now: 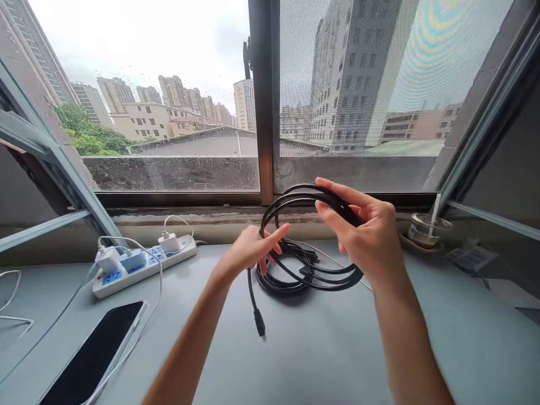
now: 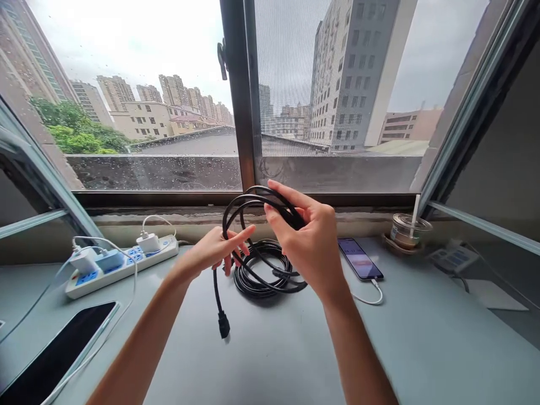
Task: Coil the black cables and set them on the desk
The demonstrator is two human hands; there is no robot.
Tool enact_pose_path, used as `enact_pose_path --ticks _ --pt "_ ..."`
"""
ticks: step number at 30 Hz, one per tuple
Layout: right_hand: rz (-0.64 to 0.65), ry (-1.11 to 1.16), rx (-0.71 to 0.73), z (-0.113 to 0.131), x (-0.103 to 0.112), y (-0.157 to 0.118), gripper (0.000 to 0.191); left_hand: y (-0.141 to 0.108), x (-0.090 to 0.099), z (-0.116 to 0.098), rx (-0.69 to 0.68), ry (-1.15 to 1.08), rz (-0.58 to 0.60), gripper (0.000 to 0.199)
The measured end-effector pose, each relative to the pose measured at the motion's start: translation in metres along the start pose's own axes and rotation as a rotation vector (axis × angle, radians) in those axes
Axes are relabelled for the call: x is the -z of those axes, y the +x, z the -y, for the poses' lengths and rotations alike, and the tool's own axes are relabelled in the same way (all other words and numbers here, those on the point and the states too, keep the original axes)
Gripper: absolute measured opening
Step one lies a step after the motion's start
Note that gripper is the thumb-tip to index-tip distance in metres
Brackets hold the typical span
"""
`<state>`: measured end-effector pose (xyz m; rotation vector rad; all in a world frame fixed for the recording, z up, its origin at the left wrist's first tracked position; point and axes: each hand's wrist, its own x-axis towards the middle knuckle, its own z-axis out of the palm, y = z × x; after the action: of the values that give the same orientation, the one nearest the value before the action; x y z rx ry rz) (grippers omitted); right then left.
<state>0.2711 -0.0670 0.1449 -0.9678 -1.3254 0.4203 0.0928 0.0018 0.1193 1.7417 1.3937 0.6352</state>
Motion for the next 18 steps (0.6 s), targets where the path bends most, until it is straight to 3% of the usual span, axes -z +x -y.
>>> enact_pose_path --ticks 2,6,11,14,16,18 --pt "-0.029 -0.070 0.076 -0.004 0.001 0.001 0.039 0.001 0.002 0.000 0.018 0.014 0.136 0.074" --pt "-0.095 -0.144 0.206 -0.003 -0.003 -0.007 0.038 0.000 0.004 -0.003 0.064 -0.058 0.518 0.078" --pt "-0.194 -0.250 0.380 0.004 -0.013 -0.024 0.036 0.008 0.000 0.004 0.024 -0.214 0.699 0.080" --pt "-0.151 -0.201 0.317 0.007 -0.012 -0.023 0.035 0.013 0.008 0.010 0.007 -0.185 0.849 0.082" --pt "-0.117 -0.106 0.190 0.009 -0.008 -0.016 0.031 0.012 0.019 0.012 0.010 -0.094 0.802 0.078" --pt "-0.103 0.004 0.052 0.010 -0.004 -0.009 0.030 0.008 0.029 0.012 -0.015 -0.023 0.603 0.073"
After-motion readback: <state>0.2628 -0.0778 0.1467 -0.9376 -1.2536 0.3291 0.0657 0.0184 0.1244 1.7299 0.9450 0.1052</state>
